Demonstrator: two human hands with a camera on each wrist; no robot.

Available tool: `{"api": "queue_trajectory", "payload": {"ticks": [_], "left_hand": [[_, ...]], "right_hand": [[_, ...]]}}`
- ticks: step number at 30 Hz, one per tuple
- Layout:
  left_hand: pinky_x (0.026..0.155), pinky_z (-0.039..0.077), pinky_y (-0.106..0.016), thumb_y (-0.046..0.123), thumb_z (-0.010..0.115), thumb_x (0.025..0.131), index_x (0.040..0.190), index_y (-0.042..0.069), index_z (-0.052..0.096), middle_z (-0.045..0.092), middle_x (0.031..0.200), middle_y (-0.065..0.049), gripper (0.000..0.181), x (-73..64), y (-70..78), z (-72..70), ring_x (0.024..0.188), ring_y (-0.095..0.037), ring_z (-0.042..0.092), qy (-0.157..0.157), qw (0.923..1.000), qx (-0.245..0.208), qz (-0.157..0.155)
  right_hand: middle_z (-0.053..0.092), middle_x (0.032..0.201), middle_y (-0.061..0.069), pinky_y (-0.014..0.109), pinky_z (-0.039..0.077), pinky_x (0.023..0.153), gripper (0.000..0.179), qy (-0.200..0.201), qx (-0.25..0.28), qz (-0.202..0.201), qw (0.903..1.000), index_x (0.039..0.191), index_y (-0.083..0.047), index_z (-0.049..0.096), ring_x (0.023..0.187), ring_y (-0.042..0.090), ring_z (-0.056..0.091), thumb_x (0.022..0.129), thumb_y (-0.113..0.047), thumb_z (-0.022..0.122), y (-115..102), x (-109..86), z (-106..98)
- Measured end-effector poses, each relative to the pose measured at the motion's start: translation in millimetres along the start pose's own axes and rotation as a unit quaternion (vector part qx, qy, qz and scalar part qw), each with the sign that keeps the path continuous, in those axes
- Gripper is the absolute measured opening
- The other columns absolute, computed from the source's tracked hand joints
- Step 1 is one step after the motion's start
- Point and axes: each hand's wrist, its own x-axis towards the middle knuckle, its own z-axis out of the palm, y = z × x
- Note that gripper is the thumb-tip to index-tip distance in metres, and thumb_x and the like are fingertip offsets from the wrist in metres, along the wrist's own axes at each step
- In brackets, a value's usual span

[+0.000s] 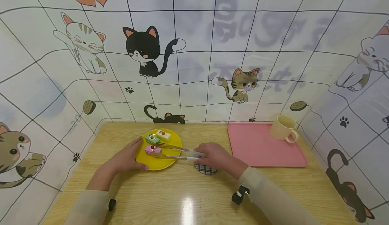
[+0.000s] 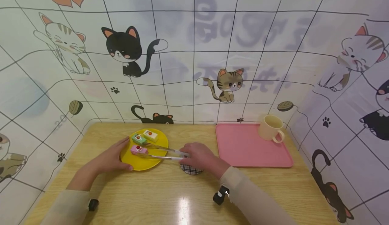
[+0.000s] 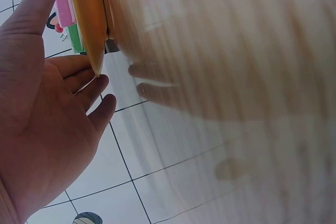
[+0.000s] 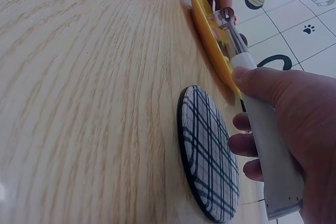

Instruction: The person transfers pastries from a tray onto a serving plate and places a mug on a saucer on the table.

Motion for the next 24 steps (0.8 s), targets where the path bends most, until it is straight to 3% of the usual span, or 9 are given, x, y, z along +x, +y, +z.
{"api": "queue_trajectory", "payload": {"ticks": [6, 14, 24], "left_hand": [[0.119, 0.024, -0.059, 0.067, 0.086, 0.064, 0.159, 0.0, 0.025, 0.018, 0.167, -0.019, 0.131, 0.0, 0.9, -0.3, 0.15, -0.042, 0.022, 0.002, 1.0, 0.002, 0.004], [0.119, 0.024, -0.06, 0.069, 0.086, 0.063, 0.159, 0.0, 0.024, 0.018, 0.167, -0.019, 0.133, 0.5, 0.6, 0.7, 0.15, -0.043, 0.022, -0.002, 1.0, -0.002, -0.001], [0.118, 0.024, -0.061, 0.069, 0.085, 0.063, 0.16, 0.001, 0.023, 0.017, 0.167, -0.018, 0.133, 0.3, -0.3, 0.7, 0.15, -0.044, 0.021, -0.004, 1.0, 0.001, -0.006]], "right_hand": [[0.07, 0.097, -0.007, 0.026, 0.05, 0.067, 0.038, 0.027, 0.015, -0.029, 0.9991, 0.121, -0.019, 0.075, 0.075, 0.007, 0.057, 0.092, -0.043, 0.074, 7, -11.6, 0], [0.068, 0.097, -0.008, 0.027, 0.051, 0.068, 0.043, 0.05, 0.026, -0.02, 0.9982, 0.127, -0.018, 0.072, 0.078, 0.006, 0.058, 0.092, -0.043, 0.074, 19, -35.2, -1], [0.065, 0.096, -0.013, 0.025, 0.048, 0.065, 0.041, 0.069, 0.047, 0.063, 0.9945, 0.121, -0.02, 0.073, 0.076, 0.004, 0.055, 0.089, -0.044, 0.077, 30, -72.1, -5]]}}
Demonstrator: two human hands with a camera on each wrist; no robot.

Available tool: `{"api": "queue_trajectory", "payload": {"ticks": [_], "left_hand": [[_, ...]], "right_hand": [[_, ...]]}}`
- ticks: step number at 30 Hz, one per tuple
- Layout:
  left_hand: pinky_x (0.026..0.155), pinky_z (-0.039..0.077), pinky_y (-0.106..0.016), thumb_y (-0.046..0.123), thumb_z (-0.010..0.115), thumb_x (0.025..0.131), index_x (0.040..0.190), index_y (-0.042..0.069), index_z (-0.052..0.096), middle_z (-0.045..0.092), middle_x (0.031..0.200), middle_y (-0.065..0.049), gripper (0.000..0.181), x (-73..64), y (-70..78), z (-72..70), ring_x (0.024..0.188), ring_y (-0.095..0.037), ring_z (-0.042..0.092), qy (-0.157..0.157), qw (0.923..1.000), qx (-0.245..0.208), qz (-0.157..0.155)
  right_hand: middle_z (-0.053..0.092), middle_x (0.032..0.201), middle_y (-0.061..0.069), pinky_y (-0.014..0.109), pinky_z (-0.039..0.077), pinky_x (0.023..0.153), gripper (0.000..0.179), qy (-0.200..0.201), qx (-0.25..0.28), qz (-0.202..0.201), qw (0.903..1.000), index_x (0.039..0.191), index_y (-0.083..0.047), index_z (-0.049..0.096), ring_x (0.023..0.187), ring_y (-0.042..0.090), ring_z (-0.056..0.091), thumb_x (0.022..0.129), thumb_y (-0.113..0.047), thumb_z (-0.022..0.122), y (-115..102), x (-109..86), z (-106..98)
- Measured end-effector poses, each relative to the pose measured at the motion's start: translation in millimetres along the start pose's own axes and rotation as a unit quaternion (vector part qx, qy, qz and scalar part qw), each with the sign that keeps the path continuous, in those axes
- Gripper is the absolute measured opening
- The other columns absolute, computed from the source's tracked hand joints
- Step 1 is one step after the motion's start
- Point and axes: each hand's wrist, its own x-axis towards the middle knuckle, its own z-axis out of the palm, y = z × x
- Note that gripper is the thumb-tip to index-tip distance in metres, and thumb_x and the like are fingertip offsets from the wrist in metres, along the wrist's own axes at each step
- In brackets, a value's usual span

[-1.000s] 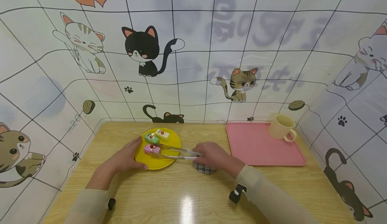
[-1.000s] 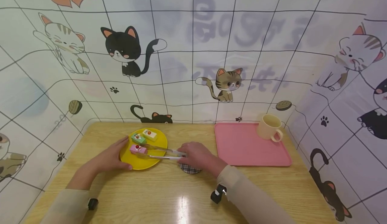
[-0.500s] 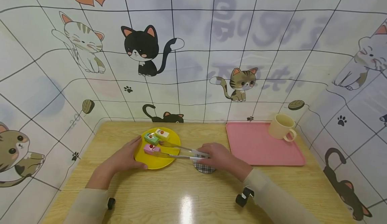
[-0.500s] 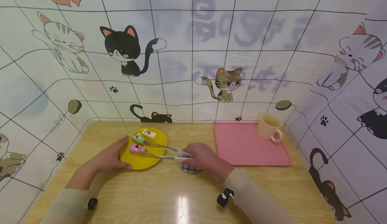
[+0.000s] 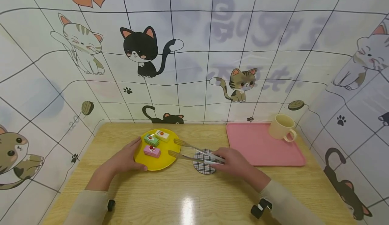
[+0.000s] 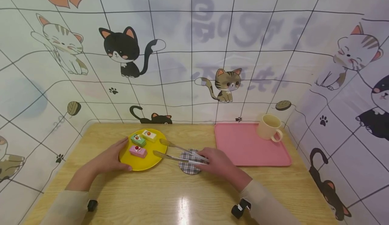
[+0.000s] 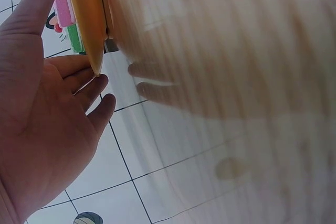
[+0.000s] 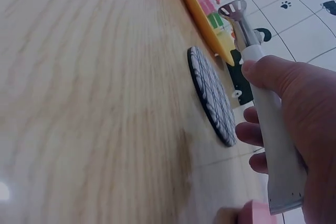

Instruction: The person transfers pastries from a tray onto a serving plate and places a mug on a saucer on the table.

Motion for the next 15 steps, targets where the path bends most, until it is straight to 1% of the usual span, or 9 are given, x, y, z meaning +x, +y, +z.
{"api": "queue_trajectory", "payload": {"ticks": [3, 7, 15], "left_hand": [[0.119, 0.024, -0.061, 0.068, 0.086, 0.063, 0.16, 0.002, 0.023, 0.017, 0.167, -0.018, 0.133, -0.1, 0.4, -0.6, 0.15, -0.043, 0.021, 0.0, 1.0, -0.001, -0.002], [0.119, 0.024, -0.061, 0.067, 0.086, 0.063, 0.16, 0.002, 0.024, 0.018, 0.167, -0.018, 0.132, 0.2, -0.1, -0.2, 0.15, -0.043, 0.021, 0.001, 1.0, -0.003, -0.001], [0.119, 0.023, -0.061, 0.067, 0.086, 0.064, 0.16, 0.002, 0.024, 0.018, 0.167, -0.018, 0.131, -0.2, -0.9, 0.1, 0.15, -0.043, 0.021, 0.001, 1.0, -0.007, 0.002]], "right_hand": [[0.065, 0.094, -0.012, 0.025, 0.048, 0.064, 0.042, 0.021, 0.001, 0.012, 0.9997, 0.122, -0.019, 0.072, 0.077, 0.005, 0.055, 0.087, -0.042, 0.08, 5, -10.5, -1], [0.064, 0.089, -0.011, 0.024, 0.047, 0.062, 0.039, 0.044, 0.008, 0.028, 0.9986, 0.117, -0.02, 0.073, 0.073, 0.005, 0.054, 0.084, -0.038, 0.083, 11, -23.3, -4], [0.063, 0.086, -0.011, 0.025, 0.046, 0.061, 0.034, 0.087, 0.033, 0.037, 0.995, 0.11, -0.018, 0.072, 0.071, 0.006, 0.053, 0.082, -0.034, 0.086, 30, -49.8, -10]]}}
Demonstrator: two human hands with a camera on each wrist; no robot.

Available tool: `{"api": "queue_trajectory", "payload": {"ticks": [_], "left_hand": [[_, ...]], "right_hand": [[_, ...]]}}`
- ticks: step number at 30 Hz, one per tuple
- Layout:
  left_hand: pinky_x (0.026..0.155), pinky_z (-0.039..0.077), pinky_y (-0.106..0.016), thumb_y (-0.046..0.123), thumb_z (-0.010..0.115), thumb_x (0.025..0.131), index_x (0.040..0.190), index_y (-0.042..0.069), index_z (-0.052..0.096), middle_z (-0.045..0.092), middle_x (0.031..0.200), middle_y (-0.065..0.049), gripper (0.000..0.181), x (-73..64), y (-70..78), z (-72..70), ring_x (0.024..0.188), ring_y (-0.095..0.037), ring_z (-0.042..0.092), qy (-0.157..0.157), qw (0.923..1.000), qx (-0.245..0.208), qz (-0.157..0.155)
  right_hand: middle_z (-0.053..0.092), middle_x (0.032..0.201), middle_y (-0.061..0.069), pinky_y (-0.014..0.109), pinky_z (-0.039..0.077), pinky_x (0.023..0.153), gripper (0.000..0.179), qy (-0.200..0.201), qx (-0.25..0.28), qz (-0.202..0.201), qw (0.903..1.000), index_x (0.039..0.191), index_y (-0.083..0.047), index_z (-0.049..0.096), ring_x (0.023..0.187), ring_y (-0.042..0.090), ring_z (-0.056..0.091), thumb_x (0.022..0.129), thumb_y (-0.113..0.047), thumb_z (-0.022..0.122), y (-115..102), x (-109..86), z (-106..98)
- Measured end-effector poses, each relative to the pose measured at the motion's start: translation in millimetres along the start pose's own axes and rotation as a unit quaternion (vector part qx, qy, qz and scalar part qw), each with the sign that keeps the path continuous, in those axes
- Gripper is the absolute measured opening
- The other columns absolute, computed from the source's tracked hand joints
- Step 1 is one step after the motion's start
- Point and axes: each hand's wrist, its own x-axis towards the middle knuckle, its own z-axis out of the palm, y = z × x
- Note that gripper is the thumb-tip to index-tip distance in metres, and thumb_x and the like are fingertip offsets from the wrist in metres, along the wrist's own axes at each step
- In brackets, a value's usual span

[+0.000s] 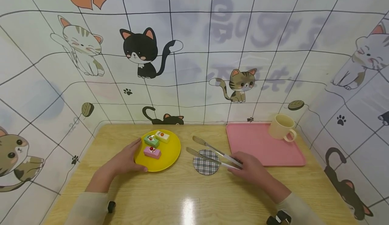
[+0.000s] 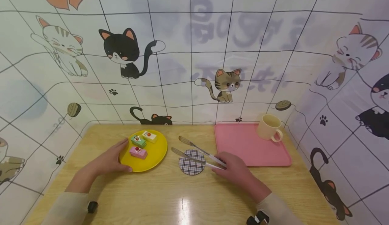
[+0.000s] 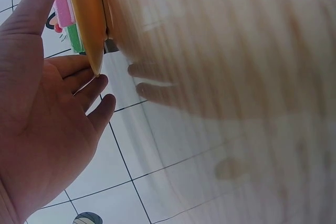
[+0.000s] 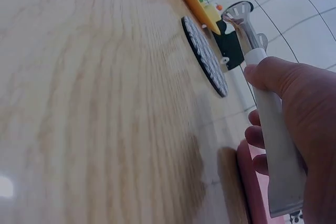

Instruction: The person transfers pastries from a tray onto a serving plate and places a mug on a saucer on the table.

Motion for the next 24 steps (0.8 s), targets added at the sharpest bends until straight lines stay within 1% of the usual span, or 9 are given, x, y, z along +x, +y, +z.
{"api": "queue_trajectory", "payload": {"ticks": [4, 7, 10, 14, 18, 21, 24], "left_hand": [[0.119, 0.023, -0.061, 0.065, 0.087, 0.065, 0.16, 0.002, 0.024, 0.018, 0.167, -0.018, 0.13, -0.7, 1.6, -0.4, 0.15, -0.043, 0.021, 0.001, 1.0, -0.002, 0.001], [0.119, 0.023, -0.06, 0.065, 0.087, 0.065, 0.16, 0.002, 0.024, 0.018, 0.167, -0.018, 0.13, -1.0, 2.4, -1.1, 0.15, -0.043, 0.021, 0.0, 1.0, -0.001, 0.001], [0.119, 0.023, -0.06, 0.065, 0.086, 0.065, 0.16, 0.002, 0.024, 0.018, 0.167, -0.019, 0.13, -0.9, 2.2, -1.3, 0.15, -0.044, 0.021, -0.001, 1.0, 0.002, 0.002], [0.119, 0.024, -0.06, 0.067, 0.086, 0.065, 0.16, 0.002, 0.024, 0.018, 0.167, -0.018, 0.13, -0.4, 1.6, -1.2, 0.15, -0.043, 0.021, -0.001, 1.0, 0.005, 0.001], [0.119, 0.024, -0.06, 0.068, 0.085, 0.064, 0.16, 0.003, 0.024, 0.018, 0.167, -0.017, 0.13, -0.4, 0.7, -0.8, 0.15, -0.043, 0.021, -0.001, 1.0, 0.007, -0.001], [0.119, 0.024, -0.06, 0.067, 0.085, 0.065, 0.16, 0.003, 0.024, 0.017, 0.167, -0.017, 0.13, -0.3, 0.5, -0.6, 0.15, -0.043, 0.021, -0.001, 1.0, 0.006, 0.0], [0.119, 0.024, -0.06, 0.067, 0.085, 0.065, 0.16, 0.003, 0.024, 0.017, 0.167, -0.017, 0.13, -0.2, 1.0, -0.4, 0.15, -0.043, 0.02, -0.003, 1.0, 0.005, -0.001]], "right_hand": [[0.065, 0.086, -0.014, 0.026, 0.049, 0.064, 0.032, 0.004, 0.017, 0.035, 0.9992, 0.108, -0.022, 0.071, 0.073, 0.006, 0.057, 0.083, -0.034, 0.086, 9, -12.9, -6], [0.065, 0.088, -0.015, 0.027, 0.049, 0.066, 0.032, 0.006, 0.009, 0.062, 0.998, 0.109, -0.025, 0.07, 0.076, 0.007, 0.058, 0.083, -0.035, 0.085, 14, -22.2, -10], [0.064, 0.088, -0.016, 0.027, 0.048, 0.066, 0.031, 0.013, -0.006, 0.08, 0.9967, 0.107, -0.026, 0.069, 0.075, 0.007, 0.057, 0.082, -0.035, 0.086, 21, -31.5, -15], [0.062, 0.086, -0.018, 0.026, 0.047, 0.065, 0.031, 0.023, -0.009, 0.085, 0.9961, 0.107, -0.024, 0.069, 0.074, 0.006, 0.056, 0.083, -0.032, 0.085, 32, -43.5, -24], [0.064, 0.089, -0.017, 0.026, 0.046, 0.064, 0.031, 0.034, -0.017, 0.086, 0.9956, 0.109, -0.024, 0.068, 0.074, 0.005, 0.056, 0.084, -0.032, 0.085, 43, -54.4, -31], [0.066, 0.093, -0.014, 0.027, 0.046, 0.065, 0.034, 0.041, -0.025, 0.093, 0.9945, 0.111, -0.023, 0.067, 0.076, 0.006, 0.056, 0.084, -0.031, 0.085, 49, -61.8, -35], [0.067, 0.094, -0.011, 0.028, 0.046, 0.066, 0.036, 0.039, -0.033, 0.105, 0.9931, 0.113, -0.022, 0.065, 0.077, 0.007, 0.056, 0.084, -0.032, 0.084, 54, -68.3, -40]]}}
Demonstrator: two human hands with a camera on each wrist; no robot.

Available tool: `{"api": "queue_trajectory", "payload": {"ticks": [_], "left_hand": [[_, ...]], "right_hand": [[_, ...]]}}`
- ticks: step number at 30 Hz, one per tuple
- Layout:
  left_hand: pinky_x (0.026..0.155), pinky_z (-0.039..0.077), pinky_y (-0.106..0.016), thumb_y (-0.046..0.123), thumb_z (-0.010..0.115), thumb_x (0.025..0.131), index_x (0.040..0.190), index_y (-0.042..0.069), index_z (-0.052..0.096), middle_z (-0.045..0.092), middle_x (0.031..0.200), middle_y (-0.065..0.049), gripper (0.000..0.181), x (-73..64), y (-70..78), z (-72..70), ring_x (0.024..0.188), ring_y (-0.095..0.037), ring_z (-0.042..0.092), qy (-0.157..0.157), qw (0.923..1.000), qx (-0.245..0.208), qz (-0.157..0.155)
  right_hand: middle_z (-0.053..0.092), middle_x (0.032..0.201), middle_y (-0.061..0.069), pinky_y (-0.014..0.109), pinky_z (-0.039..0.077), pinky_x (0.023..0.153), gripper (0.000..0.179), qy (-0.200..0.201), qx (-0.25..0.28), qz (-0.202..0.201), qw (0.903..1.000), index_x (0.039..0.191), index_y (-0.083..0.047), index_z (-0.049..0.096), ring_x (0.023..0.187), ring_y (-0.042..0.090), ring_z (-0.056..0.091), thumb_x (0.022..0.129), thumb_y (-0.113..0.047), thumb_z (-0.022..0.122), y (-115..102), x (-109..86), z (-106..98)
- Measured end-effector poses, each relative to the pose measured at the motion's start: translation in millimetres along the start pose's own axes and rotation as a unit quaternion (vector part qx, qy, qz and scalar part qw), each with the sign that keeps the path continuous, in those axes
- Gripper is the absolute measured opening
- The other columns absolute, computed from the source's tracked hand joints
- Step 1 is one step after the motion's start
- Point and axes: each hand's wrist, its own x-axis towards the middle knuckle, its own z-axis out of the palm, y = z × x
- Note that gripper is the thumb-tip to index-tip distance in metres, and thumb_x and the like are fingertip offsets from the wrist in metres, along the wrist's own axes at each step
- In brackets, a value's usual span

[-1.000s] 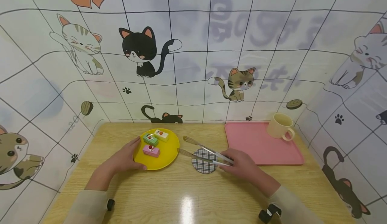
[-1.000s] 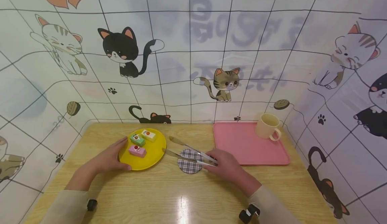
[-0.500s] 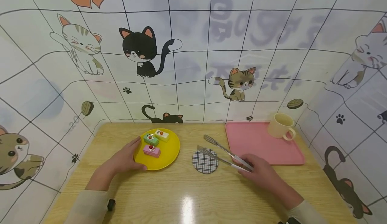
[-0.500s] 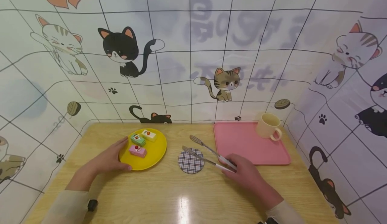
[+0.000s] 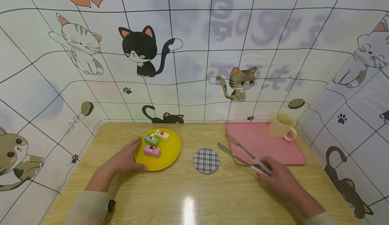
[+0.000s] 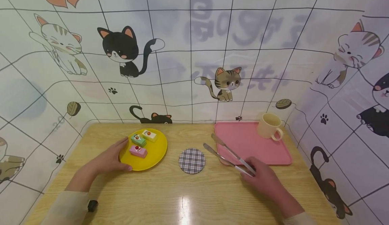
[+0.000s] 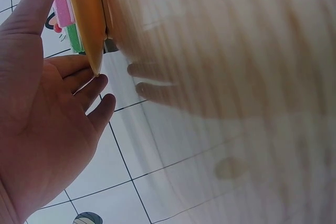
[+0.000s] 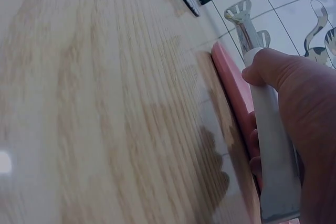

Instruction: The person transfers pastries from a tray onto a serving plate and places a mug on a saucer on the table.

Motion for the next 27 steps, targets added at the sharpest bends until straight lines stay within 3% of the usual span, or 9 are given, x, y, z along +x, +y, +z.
{"api": "queue_trajectory", "payload": {"ticks": [14, 27], "left_hand": [[0.119, 0.024, -0.06, 0.066, 0.086, 0.065, 0.16, 0.003, 0.024, 0.018, 0.167, -0.017, 0.13, -0.7, 1.4, 0.4, 0.15, -0.042, 0.021, 0.004, 1.0, -0.003, 0.001], [0.119, 0.024, -0.06, 0.065, 0.087, 0.065, 0.16, 0.002, 0.024, 0.018, 0.167, -0.017, 0.13, 0.2, 0.7, 0.9, 0.15, -0.042, 0.022, 0.006, 1.0, -0.001, 0.006]], "right_hand": [[0.065, 0.097, -0.002, 0.031, 0.045, 0.067, 0.043, -0.023, -0.008, 0.084, 0.9962, 0.116, -0.015, 0.059, 0.079, 0.015, 0.054, 0.086, -0.037, 0.081, 25, -15.8, -18], [0.065, 0.097, 0.002, 0.032, 0.045, 0.066, 0.045, -0.032, -0.019, 0.091, 0.9952, 0.118, -0.011, 0.057, 0.08, 0.017, 0.054, 0.085, -0.029, 0.08, 46, -26.0, -29]]}}
